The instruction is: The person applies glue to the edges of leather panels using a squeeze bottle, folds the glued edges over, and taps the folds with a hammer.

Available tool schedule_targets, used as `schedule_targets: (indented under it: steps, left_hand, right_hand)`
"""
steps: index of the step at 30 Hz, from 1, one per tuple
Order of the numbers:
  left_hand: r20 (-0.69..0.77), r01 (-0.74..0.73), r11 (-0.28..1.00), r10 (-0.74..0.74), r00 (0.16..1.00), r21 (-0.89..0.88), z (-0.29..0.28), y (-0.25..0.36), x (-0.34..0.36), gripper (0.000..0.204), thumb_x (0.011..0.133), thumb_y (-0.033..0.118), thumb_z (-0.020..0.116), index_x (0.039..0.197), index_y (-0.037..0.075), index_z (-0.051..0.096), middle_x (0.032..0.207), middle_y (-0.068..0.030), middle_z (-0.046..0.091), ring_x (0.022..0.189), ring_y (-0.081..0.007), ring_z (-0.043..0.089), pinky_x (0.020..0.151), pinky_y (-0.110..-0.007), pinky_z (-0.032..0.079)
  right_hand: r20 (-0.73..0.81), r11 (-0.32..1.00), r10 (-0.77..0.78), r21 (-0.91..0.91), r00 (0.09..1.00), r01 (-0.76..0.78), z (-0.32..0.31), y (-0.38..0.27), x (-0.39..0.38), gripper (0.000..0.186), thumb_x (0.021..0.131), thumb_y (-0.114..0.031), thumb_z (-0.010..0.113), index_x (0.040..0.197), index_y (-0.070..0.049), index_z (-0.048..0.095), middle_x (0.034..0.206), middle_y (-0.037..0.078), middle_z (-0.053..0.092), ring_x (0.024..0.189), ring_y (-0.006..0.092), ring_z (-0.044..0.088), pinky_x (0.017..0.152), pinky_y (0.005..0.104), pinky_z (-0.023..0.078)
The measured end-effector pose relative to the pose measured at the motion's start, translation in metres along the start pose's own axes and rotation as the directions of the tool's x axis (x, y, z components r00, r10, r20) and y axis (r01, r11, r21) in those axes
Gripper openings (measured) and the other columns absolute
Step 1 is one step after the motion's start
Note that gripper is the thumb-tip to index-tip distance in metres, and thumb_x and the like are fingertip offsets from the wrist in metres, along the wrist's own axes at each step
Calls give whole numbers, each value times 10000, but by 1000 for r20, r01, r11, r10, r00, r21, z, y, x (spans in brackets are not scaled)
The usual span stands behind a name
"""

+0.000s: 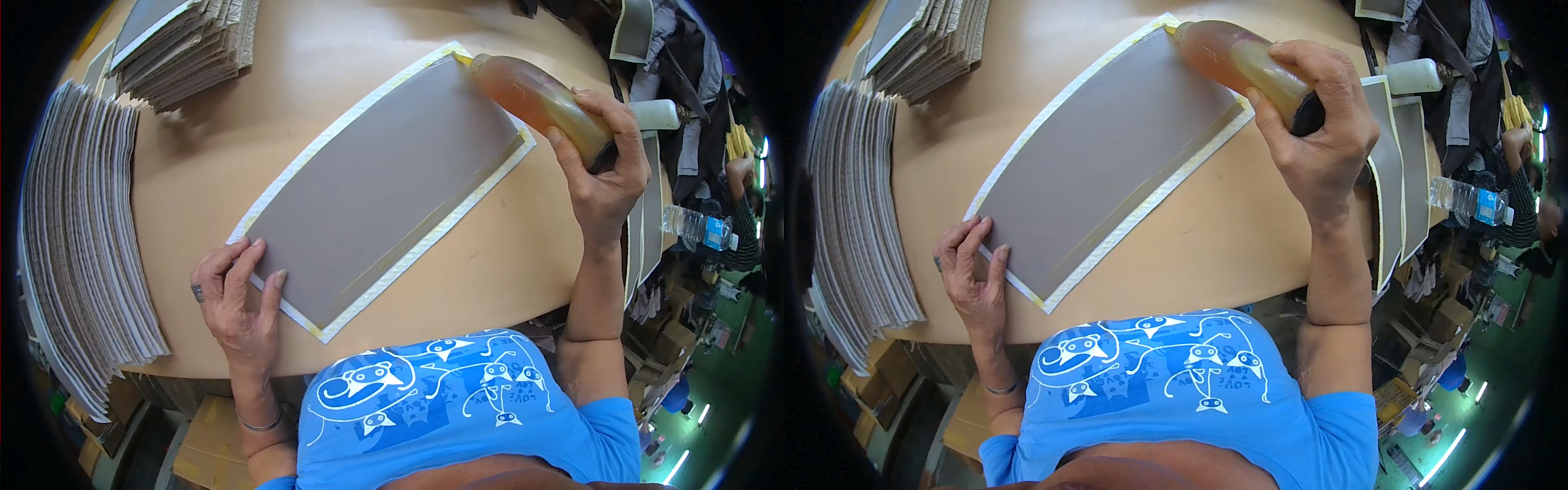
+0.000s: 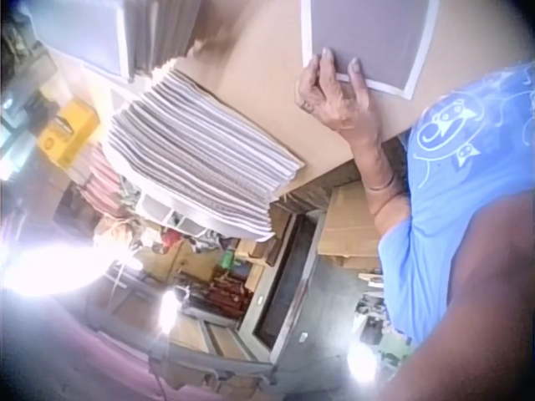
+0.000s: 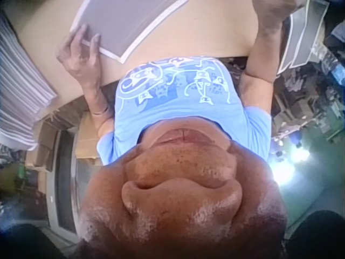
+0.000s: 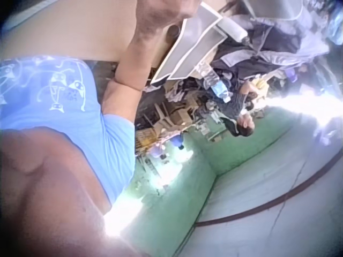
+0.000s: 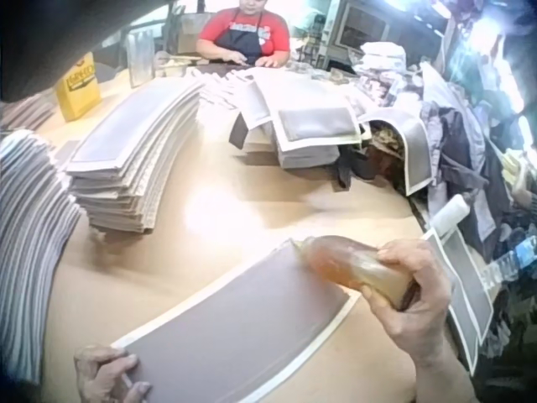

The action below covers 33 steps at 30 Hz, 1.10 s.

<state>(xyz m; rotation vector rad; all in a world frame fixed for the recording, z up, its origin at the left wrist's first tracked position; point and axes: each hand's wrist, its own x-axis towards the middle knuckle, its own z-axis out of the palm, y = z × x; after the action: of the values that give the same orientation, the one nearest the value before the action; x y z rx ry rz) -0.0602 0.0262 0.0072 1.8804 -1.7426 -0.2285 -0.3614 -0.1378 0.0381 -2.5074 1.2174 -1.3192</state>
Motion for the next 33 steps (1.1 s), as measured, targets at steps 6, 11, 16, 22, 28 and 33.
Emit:
schedule_targets:
  steps: [6,11,16,22,28,33]
  left_hand:
    - [-9,16,1000,-16,1000,-17,0,-1,-1,413,617,-1,720,1016,54,628,1028,-94,550,975,-273,491,847,-360,401]
    - [16,10,1000,-10,1000,14,0,1,-1,380,665,1,692,1035,49,618,1053,-99,545,1001,-262,493,882,-357,400]
    - [32,8,999,-10,999,38,-3,0,-2,362,696,13,674,1049,49,608,1080,-100,544,1023,-260,491,904,-360,396]
    - [40,5,1000,-6,999,8,-3,0,-4,424,655,28,702,1061,51,582,1109,-102,535,1048,-286,485,886,-377,400]
    - [99,26,999,-29,995,34,-6,3,-6,405,697,5,659,1088,40,558,1181,-119,517,1112,-285,468,939,-376,400]
    - [-42,27,988,-33,999,-153,-1,1,-9,259,734,-33,640,965,26,539,1105,-122,534,1042,-248,508,895,-332,423]
  right_hand:
    - [41,997,-49,64,998,46,0,-14,-1,375,587,59,703,935,-12,583,901,113,617,814,235,602,737,301,484]
    - [18,999,-44,14,999,43,-1,-9,-2,391,569,73,691,937,-6,583,891,124,614,811,249,602,729,310,487]
    - [138,991,-60,125,989,43,4,-34,-8,399,633,48,709,988,-11,536,928,140,607,891,265,599,799,344,470]
    - [117,975,-117,203,986,92,16,-56,-9,443,534,75,691,950,-32,580,890,130,619,801,267,620,672,319,516]
    - [91,991,-62,128,994,50,12,-42,-9,421,557,69,696,951,-24,581,901,125,618,823,252,611,738,318,492]
    - [-14,997,81,-8,997,-82,4,-18,-5,365,605,48,703,942,-6,576,886,124,613,813,248,604,757,305,475]
